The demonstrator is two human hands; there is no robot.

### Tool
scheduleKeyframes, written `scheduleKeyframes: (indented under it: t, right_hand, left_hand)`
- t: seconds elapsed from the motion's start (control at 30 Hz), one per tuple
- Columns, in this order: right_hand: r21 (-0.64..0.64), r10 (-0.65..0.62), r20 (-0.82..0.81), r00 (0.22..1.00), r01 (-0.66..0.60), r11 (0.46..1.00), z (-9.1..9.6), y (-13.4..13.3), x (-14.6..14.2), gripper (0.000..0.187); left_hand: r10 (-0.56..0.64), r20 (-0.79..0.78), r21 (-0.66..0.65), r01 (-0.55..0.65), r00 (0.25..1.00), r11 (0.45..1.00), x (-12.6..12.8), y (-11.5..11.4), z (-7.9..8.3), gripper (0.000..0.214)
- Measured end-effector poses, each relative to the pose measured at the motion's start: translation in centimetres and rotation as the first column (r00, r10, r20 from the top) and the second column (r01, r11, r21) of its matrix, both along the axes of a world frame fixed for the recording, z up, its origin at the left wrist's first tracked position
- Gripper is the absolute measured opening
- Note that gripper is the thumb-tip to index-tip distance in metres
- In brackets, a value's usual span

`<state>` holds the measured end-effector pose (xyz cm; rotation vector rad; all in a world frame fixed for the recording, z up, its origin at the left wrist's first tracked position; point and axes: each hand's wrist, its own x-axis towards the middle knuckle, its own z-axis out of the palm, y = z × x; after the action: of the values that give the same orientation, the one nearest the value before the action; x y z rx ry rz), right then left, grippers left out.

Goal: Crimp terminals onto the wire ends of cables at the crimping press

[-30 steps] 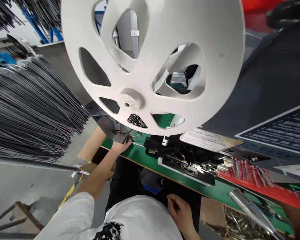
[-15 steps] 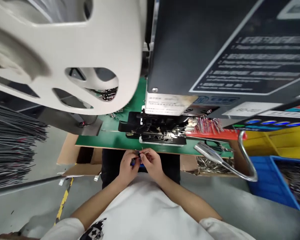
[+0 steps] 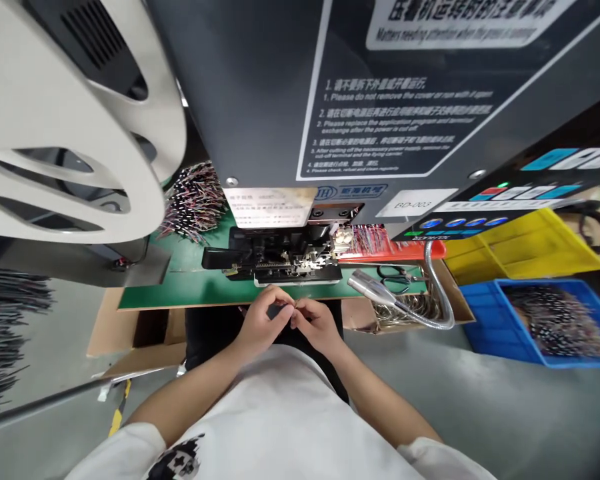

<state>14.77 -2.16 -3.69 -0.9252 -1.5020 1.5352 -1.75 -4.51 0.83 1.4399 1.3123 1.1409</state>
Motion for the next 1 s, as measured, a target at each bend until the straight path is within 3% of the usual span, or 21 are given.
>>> scheduleKeyframes:
  t: [0.13, 0.37, 0.5, 0.6, 0.73, 0.9, 1.0]
  right_hand:
    - [-0.04, -0.038, -0.078, 0.996, 0.035, 0.999, -0.2, 0.2, 0.2, 0.017]
    - [-0.186, -0.172, -0.214, 0.961, 0.133, 0.973, 0.1, 0.4, -0.6, 0.017]
    - [-0.174, -0.232, -0.261, 0.937, 0.191, 0.966, 0.8, 0.4, -1.1, 0.018]
    - [-0.152, -0.263, -0.297, 0.918, 0.226, 0.962, 1.3, 0.1, -1.6, 0.018]
    - [-0.16, -0.325, -0.357, 0.876, 0.285, 0.945, 1.9, -0.1, -2.2, 0.02]
    - [-0.305, -0.204, -0.379, 0.903, 0.086, 0.949, 3.0, 0.7, -2.1, 0.032]
    - [-0.329, -0.087, -0.34, 0.936, -0.031, 0.944, 3.8, 1.2, -1.5, 0.032]
  left_hand:
    - [-0.027, -0.067, 0.02, 0.029, 0.997, 0.999, 0.2, 0.9, 1.0, 0.011]
    - [-0.034, -0.298, 0.068, 0.057, 0.954, 0.996, 0.2, 1.1, 1.2, 0.012]
    - [0.035, -0.437, 0.188, 0.054, 0.899, 0.981, 0.2, 0.7, 1.0, 0.014]
    - [0.086, -0.516, 0.328, 0.104, 0.852, 0.939, 0.4, 0.1, 0.9, 0.024]
    - [0.072, -0.555, 0.344, 0.15, 0.828, 0.927, 0.9, -0.7, 1.7, 0.027]
    - [0.004, -0.479, 0.224, 0.117, 0.878, 0.967, 0.6, -0.7, 2.9, 0.011]
    - [-0.075, -0.342, 0.093, 0.114, 0.937, 0.989, -0.2, -0.2, 2.6, 0.015]
